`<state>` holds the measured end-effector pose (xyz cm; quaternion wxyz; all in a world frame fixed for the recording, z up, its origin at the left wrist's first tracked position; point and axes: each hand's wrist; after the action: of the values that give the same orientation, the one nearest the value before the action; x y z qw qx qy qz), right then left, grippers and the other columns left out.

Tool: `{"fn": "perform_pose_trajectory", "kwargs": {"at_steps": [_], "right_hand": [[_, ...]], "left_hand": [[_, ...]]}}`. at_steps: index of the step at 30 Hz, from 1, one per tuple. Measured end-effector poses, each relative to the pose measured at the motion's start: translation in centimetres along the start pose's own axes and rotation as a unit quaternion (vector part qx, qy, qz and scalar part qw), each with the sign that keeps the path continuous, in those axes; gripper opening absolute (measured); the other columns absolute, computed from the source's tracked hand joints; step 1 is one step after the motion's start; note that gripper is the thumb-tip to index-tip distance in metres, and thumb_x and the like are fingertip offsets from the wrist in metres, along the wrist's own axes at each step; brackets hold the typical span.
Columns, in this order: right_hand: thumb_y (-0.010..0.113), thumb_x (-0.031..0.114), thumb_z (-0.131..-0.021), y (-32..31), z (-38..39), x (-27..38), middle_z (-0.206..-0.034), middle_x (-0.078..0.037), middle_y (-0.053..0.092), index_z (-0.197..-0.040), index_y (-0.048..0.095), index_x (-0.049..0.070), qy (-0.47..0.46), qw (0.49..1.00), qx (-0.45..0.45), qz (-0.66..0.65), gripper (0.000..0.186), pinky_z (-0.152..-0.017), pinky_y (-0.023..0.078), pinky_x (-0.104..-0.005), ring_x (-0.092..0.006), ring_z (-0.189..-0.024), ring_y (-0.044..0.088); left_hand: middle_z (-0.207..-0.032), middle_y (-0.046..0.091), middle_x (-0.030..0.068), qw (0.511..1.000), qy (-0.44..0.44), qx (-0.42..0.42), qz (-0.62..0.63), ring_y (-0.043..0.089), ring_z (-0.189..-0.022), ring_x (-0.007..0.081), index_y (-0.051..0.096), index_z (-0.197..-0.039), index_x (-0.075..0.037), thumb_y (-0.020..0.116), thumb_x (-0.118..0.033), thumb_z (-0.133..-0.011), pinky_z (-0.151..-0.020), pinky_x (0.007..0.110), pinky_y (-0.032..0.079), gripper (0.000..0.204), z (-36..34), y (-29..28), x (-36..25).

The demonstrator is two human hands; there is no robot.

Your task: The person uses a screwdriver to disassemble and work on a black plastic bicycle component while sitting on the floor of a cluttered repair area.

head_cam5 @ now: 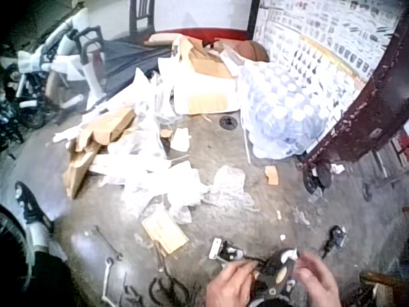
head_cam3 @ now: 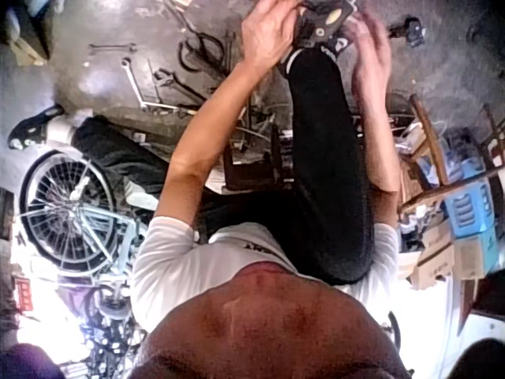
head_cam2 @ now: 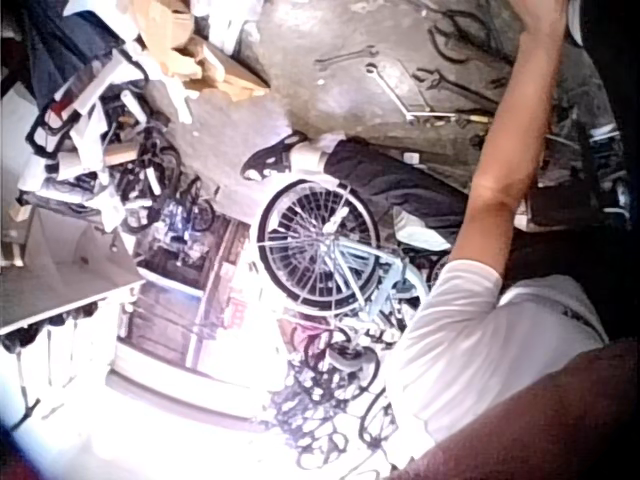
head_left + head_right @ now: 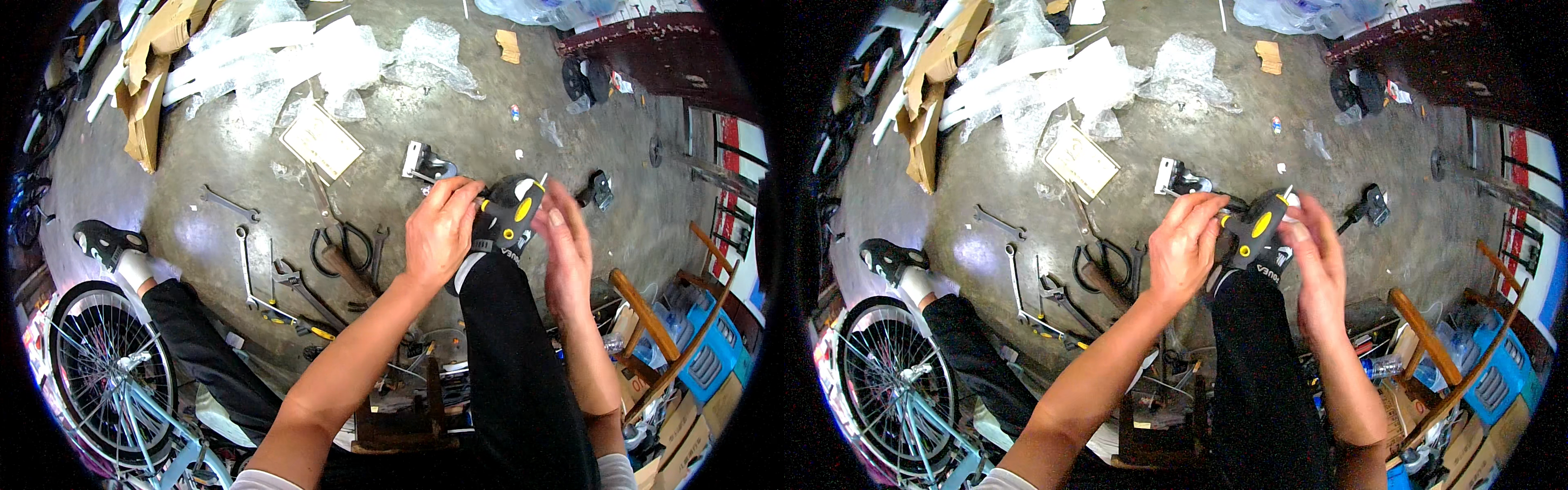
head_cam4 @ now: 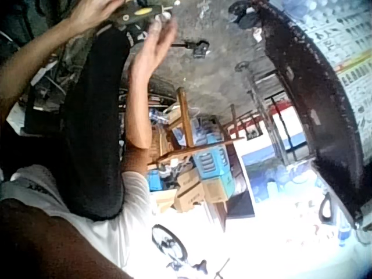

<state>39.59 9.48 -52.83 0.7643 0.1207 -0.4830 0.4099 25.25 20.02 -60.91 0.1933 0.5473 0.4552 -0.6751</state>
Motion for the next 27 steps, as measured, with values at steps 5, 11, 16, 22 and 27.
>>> {"fn": "perform_pose_trajectory", "kwargs": {"at_steps": [5, 11, 16, 22, 27], "right_hand": [[0.073, 0.014, -0.095, 3.4, -0.1, 1.9, -0.134, -0.010, 0.061, -0.148, 0.045, -0.002, 0.000, 0.996, 0.081, 0.022, 0.062, -0.111, 0.042, -0.0353, -0.0202, -0.125, 0.057], [0.077, 0.014, -0.077, 2.4, -2.8, 5.5, -0.124, -0.013, 0.065, -0.120, 0.065, 0.008, -0.355, 0.819, 0.199, 0.405, 0.045, -0.118, 0.036, -0.0498, -0.0349, -0.129, 0.055], [0.070, 0.020, -0.084, 2.0, -3.5, 5.9, -0.131, -0.002, 0.064, -0.116, 0.071, 0.017, -0.518, 0.645, 0.274, 0.491, 0.032, -0.119, 0.034, -0.0548, -0.0272, -0.132, 0.055], [0.061, 0.007, -0.091, 0.9, 1.3, 2.5, -0.139, -0.013, 0.056, -0.151, 0.045, 0.000, -0.085, 0.996, 0.024, 0.016, 0.063, -0.113, 0.041, -0.0386, -0.0255, -0.126, 0.056], [0.081, 0.022, -0.089, 3.6, 1.8, 0.2, -0.134, -0.013, 0.059, -0.151, 0.042, 0.001, -0.024, 0.989, 0.129, 0.069, 0.076, -0.105, 0.046, -0.0386, -0.0224, -0.120, 0.059]], "left_hand": [[-0.115, 0.069, 0.0107, 1.000, -0.017, -0.004, -0.001, 0.071, -0.098, 0.0319, 0.072, -0.117, -0.010, 0.065, 0.000, -0.092, -0.083, 0.038, 0.058, 0.029, 0.3, 0.3, -0.3], [-0.112, 0.067, 0.0097, 1.000, 0.008, -0.030, 0.001, 0.070, -0.093, 0.0336, 0.070, -0.113, -0.008, 0.068, -0.003, -0.088, -0.080, 0.042, 0.057, 0.026, 0.0, -0.1, -0.5], [-0.108, 0.067, 0.0085, 0.999, -0.015, -0.024, 0.027, 0.070, -0.091, 0.0344, 0.069, -0.113, -0.010, 0.069, -0.004, -0.085, -0.075, 0.043, 0.058, 0.028, -0.1, -0.2, -0.1], [-0.113, 0.069, 0.0112, 0.999, -0.019, -0.010, 0.024, 0.071, -0.096, 0.0315, 0.072, -0.114, -0.010, 0.062, 0.003, -0.090, -0.081, 0.039, 0.058, 0.028, 0.1, 0.0, -0.3], [-0.112, 0.069, 0.0113, 0.999, -0.033, -0.014, 0.026, 0.071, -0.098, 0.0320, 0.072, -0.113, -0.009, 0.062, 0.004, -0.089, -0.083, 0.039, 0.058, 0.029, 0.0, 0.2, -0.7]]}}
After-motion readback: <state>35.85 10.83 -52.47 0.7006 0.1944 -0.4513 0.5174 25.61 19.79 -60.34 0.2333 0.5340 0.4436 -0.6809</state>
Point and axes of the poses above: each hand's wrist, its own z-axis away from the middle knuckle, its own y-axis out of the palm, x = y × z
